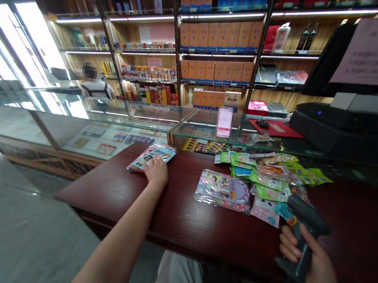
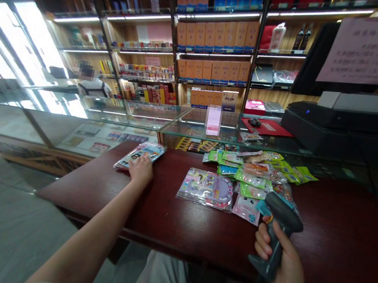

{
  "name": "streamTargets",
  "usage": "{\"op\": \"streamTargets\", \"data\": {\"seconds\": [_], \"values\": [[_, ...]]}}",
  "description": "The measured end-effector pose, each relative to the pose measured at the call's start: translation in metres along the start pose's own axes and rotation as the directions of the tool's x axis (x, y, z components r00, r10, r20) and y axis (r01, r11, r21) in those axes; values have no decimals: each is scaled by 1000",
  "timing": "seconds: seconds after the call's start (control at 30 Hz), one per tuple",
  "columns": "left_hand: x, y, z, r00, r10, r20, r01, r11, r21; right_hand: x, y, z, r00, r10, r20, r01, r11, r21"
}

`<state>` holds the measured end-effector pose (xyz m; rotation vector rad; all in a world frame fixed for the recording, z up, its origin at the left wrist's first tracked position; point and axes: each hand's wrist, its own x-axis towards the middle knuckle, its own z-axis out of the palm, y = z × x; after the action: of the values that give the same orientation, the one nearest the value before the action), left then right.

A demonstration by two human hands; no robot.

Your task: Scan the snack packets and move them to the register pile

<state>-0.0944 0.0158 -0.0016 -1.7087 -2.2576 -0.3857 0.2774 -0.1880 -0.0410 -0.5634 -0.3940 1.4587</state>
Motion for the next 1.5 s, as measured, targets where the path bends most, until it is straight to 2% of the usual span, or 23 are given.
{"op": "streamTargets", "data": {"seconds": [0.23, 0.4, 0.5, 0.6, 0.63, 0.67, 0.7, 0.73, 0.77, 0.8, 0.83, 0.87, 0.9, 0.97, 1.1, 1.27, 1.5], "values": [[-7, -6, -13, 982, 188, -10, -186, 977, 99, 4, 0, 1, 1000, -1, 13, 1, 1000, -15], [-1, -4, -31, 988, 125, -87, -118, 989, 88, 5, 0, -1, 999, 10, 35, -11, 1000, 12], [1, -2, -48, 986, 111, -125, -113, 993, -10, 6, 0, 0, 1000, -2, 30, 2, 1000, 11], [-4, 12, -57, 983, 88, -161, -135, 940, -312, 6, 0, 3, 1000, -22, 20, 22, 1000, 0], [-8, 20, -57, 984, 68, -167, -140, 873, -468, 6, 0, 4, 999, -26, 19, 26, 1000, -7], [-12, 29, -54, 986, 47, -161, -140, 759, -636, 5, 0, 5, 999, -31, 19, 31, 999, -16], [-17, 41, -50, 987, 57, -148, -153, 583, -798, 5, 0, 6, 999, -35, 18, 35, 999, -28], [-22, 53, -43, 991, 67, -119, -135, 341, -930, 5, 0, 6, 999, -39, 17, 40, 998, -42], [-29, 65, -36, 993, 94, -69, -76, 73, -994, 4, 0, 6, 999, -45, 15, 46, 997, -58], [-36, 76, -28, 988, 155, -11, 12, -144, -990, 4, 1, 6, 999, -51, 14, 52, 996, -74], [-43, 87, -20, 980, 198, 33, 90, -286, -954, 3, 1, 6, 998, -58, 13, 59, 994, -88], [-50, 96, -13, 973, 222, 62, 143, -372, -917, 3, 2, 6, 998, -65, 14, 66, 993, -101], [-57, 103, -6, 968, 236, 85, 180, -419, -890, 3, 2, 5, 997, -72, 16, 74, 991, -112], [-68, 112, 4, 960, 258, 107, 217, -446, -868, 2, 3, 5, 996, -86, 22, 89, 987, -137], [-79, 116, 13, 960, 262, 97, 198, -394, -898, -1, 9, 9, 996, -91, 22, 94, 974, -204], [-81, 115, 16, 959, 278, 59, 166, -377, -911, -17, 29, 25, 1000, -17, 15, 21, 951, -308], [-80, 116, 21, 963, 262, 56, 152, -360, -921, -32, 64, 53, 995, -21, -103, -50, 770, -636]]}}
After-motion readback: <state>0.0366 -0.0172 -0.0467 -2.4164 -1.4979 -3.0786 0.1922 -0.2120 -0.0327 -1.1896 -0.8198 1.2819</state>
